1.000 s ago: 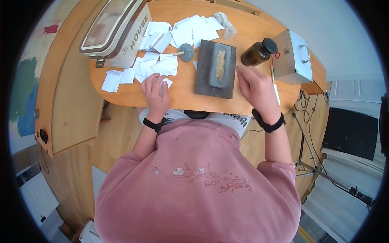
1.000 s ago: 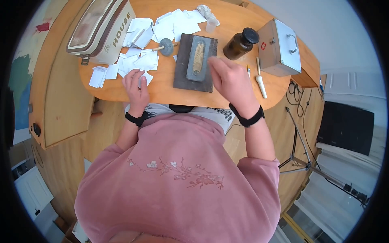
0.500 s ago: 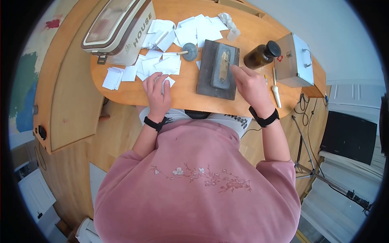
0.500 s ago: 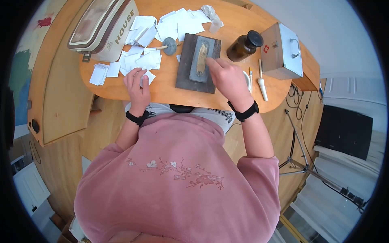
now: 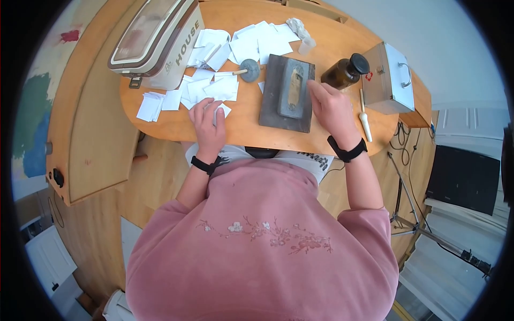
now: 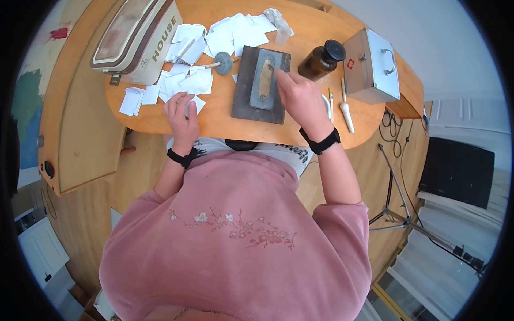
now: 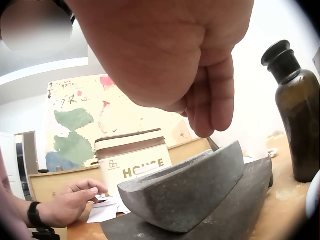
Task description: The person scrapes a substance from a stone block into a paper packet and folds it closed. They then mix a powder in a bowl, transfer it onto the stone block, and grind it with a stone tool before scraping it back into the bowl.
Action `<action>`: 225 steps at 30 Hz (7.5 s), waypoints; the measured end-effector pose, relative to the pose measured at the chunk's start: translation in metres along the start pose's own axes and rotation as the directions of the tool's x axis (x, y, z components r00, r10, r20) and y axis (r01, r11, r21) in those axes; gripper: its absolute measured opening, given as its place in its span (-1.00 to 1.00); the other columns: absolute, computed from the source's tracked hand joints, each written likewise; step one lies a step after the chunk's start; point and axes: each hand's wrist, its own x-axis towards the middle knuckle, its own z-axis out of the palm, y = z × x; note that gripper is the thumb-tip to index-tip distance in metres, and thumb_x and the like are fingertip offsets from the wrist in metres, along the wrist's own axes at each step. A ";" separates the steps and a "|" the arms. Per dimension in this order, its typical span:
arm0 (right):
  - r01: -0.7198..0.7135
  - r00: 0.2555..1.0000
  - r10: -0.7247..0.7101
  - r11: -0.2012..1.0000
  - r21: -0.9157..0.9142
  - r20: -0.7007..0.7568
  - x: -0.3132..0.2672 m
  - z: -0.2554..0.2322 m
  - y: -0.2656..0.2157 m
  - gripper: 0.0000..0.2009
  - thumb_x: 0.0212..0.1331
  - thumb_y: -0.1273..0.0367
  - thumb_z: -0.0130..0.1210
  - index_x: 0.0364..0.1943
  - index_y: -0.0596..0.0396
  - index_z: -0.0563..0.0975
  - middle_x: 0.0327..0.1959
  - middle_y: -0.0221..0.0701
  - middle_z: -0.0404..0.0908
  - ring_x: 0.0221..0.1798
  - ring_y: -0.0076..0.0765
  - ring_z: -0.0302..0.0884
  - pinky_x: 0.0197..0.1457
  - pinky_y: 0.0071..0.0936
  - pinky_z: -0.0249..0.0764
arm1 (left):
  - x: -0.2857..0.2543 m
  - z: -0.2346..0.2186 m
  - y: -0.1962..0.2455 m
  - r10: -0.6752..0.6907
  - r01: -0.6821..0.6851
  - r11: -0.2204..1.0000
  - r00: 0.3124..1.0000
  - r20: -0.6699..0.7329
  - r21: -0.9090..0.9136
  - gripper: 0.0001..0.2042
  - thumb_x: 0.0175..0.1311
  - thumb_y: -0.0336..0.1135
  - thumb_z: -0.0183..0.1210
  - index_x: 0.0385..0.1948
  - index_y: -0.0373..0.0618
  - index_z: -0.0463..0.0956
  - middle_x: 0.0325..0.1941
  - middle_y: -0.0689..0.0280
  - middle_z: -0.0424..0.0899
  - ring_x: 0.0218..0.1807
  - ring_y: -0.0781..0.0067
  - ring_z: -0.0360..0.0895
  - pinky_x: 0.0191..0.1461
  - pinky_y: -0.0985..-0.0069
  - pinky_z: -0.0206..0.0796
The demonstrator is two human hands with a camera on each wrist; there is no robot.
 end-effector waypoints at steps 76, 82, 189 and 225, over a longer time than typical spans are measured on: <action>-0.103 0.993 0.113 0.979 0.175 -0.045 -0.018 0.015 -0.006 -0.77 0.33 0.59 0.26 0.03 0.13 0.65 -0.33 -0.10 0.66 -0.24 0.20 0.71 -0.24 0.03 0.62 | 0.002 -0.003 0.003 0.006 -0.006 1.000 1.000 0.029 -0.005 -0.79 0.64 -0.39 0.20 0.13 -0.18 0.73 0.29 0.08 0.68 0.34 -0.02 0.46 0.45 0.11 0.24; -0.107 0.990 0.120 0.981 0.163 -0.072 -0.009 0.007 -0.007 -0.80 0.34 0.58 0.26 0.00 0.14 0.66 -0.34 -0.10 0.66 -0.29 0.24 0.69 -0.25 0.05 0.60 | 0.001 -0.001 0.001 0.009 -0.009 1.000 1.000 0.019 0.001 -0.79 0.63 -0.39 0.21 0.13 -0.17 0.74 0.30 0.09 0.68 0.34 -0.02 0.46 0.45 0.11 0.24; -0.141 0.986 0.106 0.946 0.291 0.132 -0.015 -0.039 -0.029 -0.89 0.38 0.54 0.31 -0.08 0.20 0.73 -0.36 -0.04 0.72 -0.33 0.20 0.71 -0.27 -0.06 0.59 | 0.002 -0.002 -0.001 -0.013 0.013 1.000 1.000 0.024 0.006 -0.79 0.63 -0.37 0.22 0.13 -0.14 0.75 0.30 0.12 0.68 0.33 0.01 0.46 0.46 0.11 0.22; -0.289 0.919 0.379 0.839 0.461 -0.113 -0.067 0.006 -0.065 -0.87 0.39 0.46 0.46 -0.13 0.19 0.70 -0.39 -0.14 0.77 -0.40 0.01 0.77 -0.31 -0.24 0.65 | 0.004 0.000 0.005 -0.015 0.015 1.000 0.999 0.039 -0.016 -0.80 0.64 -0.39 0.20 0.12 -0.21 0.72 0.24 0.08 0.69 0.32 -0.03 0.49 0.45 0.12 0.30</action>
